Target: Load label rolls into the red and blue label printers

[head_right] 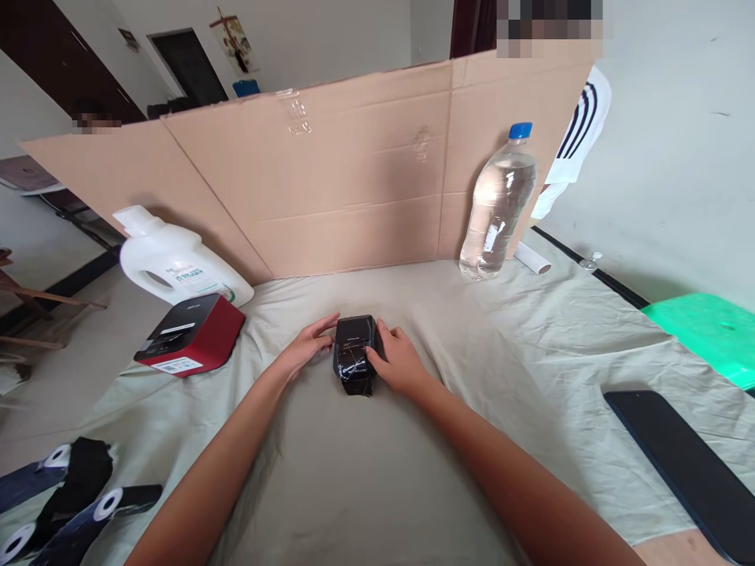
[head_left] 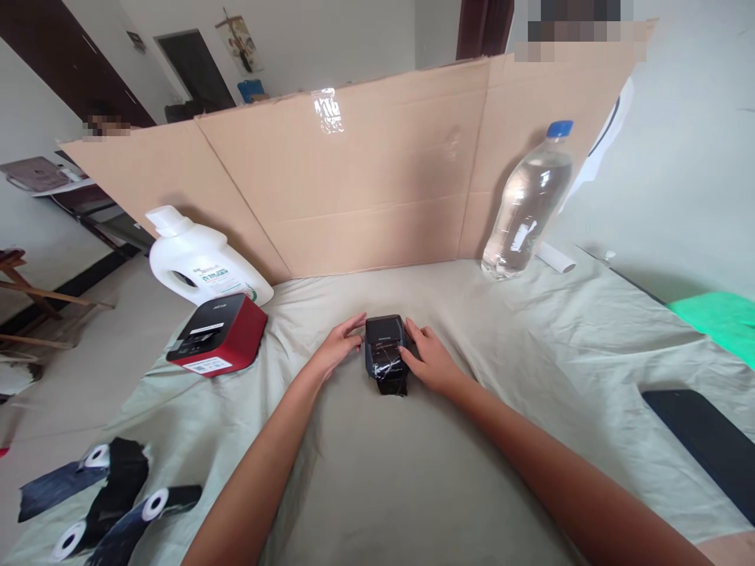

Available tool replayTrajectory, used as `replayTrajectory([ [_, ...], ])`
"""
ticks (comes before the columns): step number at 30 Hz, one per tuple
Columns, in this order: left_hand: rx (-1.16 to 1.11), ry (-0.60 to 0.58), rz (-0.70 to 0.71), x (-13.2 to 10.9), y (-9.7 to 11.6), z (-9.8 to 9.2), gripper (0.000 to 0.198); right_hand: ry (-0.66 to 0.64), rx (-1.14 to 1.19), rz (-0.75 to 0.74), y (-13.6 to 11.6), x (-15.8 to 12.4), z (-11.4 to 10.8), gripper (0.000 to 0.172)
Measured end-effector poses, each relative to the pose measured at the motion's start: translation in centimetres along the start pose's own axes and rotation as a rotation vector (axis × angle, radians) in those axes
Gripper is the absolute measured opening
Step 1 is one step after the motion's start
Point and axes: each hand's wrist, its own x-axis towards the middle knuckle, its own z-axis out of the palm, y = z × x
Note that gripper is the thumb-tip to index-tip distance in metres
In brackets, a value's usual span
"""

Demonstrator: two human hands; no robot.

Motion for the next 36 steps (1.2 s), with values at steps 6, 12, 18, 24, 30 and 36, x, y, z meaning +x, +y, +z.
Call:
replayTrajectory([
  [6, 0.056, 0.044, -0.004, 0.47, -0.29, 0.41, 0.077, 0.020, -0.002, -0.030, 0.24, -0.01, 0.26, 0.062],
  [12, 0.069, 0.069, 0.003, 0.23, 0.01, 0.71, 0.079, 0.003, 0.005, -0.025, 0.11, -0.03, 0.04, 0.060],
  [18, 0.081, 0.079, 0.000, -0.07, 0.47, 0.69, 0.076, -0.001, -0.003, -0.012, 0.21, 0.03, 0.11, 0.059],
  [24, 0.071, 0.068, 0.020, 0.05, 0.36, 0.49, 0.078, -0.022, 0.001, -0.028, 0.15, 0.03, -0.03, 0.061],
  [30, 0.091, 0.084, 0.011, 0.28, 0.21, 0.36, 0.076, -0.024, 0.008, -0.029, 0.03, -0.03, -0.20, 0.061],
  [36, 0.081, 0.078, 0.001, 0.44, 0.25, 0.20, 0.078, -0.027, 0.024, -0.020, -0.09, -0.06, -0.32, 0.056],
])
